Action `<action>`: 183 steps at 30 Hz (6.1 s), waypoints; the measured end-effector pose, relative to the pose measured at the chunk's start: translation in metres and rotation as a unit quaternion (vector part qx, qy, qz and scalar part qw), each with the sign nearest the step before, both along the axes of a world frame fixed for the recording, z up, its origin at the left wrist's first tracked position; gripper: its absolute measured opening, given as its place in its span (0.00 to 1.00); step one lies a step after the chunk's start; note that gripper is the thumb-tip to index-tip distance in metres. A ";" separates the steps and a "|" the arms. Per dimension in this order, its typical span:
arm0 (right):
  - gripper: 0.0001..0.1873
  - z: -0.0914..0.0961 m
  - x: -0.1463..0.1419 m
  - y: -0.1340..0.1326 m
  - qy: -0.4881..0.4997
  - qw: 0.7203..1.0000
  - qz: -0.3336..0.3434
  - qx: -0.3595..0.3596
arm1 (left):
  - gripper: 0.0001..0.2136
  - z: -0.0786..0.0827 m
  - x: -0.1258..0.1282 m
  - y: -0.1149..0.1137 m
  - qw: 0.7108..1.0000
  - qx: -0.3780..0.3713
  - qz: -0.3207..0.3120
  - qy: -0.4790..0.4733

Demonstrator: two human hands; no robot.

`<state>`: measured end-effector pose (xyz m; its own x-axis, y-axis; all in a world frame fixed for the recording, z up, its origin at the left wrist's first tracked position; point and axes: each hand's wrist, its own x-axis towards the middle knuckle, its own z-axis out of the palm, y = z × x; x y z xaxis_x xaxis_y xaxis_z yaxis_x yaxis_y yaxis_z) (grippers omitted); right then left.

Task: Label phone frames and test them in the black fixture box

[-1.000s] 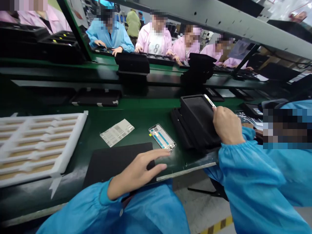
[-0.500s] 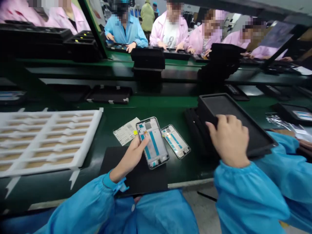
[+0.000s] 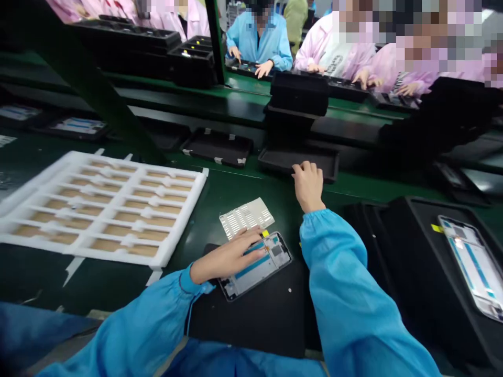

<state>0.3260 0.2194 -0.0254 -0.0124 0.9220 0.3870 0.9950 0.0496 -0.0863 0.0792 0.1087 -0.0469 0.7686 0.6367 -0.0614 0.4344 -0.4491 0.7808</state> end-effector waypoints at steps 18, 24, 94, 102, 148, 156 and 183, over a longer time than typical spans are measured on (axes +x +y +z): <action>0.07 -0.030 -0.024 -0.064 0.145 0.913 0.300 -0.237 | 0.12 -0.015 -0.007 0.006 0.996 0.079 -0.042 -0.025; 0.12 -0.031 -0.020 -0.074 0.096 0.926 0.287 -0.227 | 0.11 -0.014 -0.006 0.007 0.995 0.080 -0.049 -0.016; 0.21 -0.012 -0.038 -0.249 0.148 0.944 0.290 0.050 | 0.05 0.023 -0.008 -0.072 0.941 0.324 0.066 -0.075; 0.10 0.007 -0.031 -0.210 0.271 0.929 0.253 -0.016 | 0.10 0.008 -0.013 -0.055 0.923 0.377 0.031 -0.062; 0.05 -0.038 -0.026 -0.112 0.409 0.901 0.115 -0.085 | 0.08 0.017 -0.035 -0.040 0.994 0.058 0.084 0.029; 0.04 -0.024 -0.028 -0.096 0.268 0.939 0.158 -0.149 | 0.06 0.002 -0.030 -0.013 0.995 -0.036 0.090 0.021; 0.24 0.027 -0.091 -0.239 0.266 0.934 0.238 0.024 | 0.10 0.019 -0.064 -0.092 0.936 0.328 0.120 -0.035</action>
<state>0.2351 -0.0194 0.0012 -0.2102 0.8424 0.4962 0.6770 0.4916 -0.5477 0.0151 0.0166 -0.0278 0.5858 0.6750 0.4485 0.5431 -0.7377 0.4010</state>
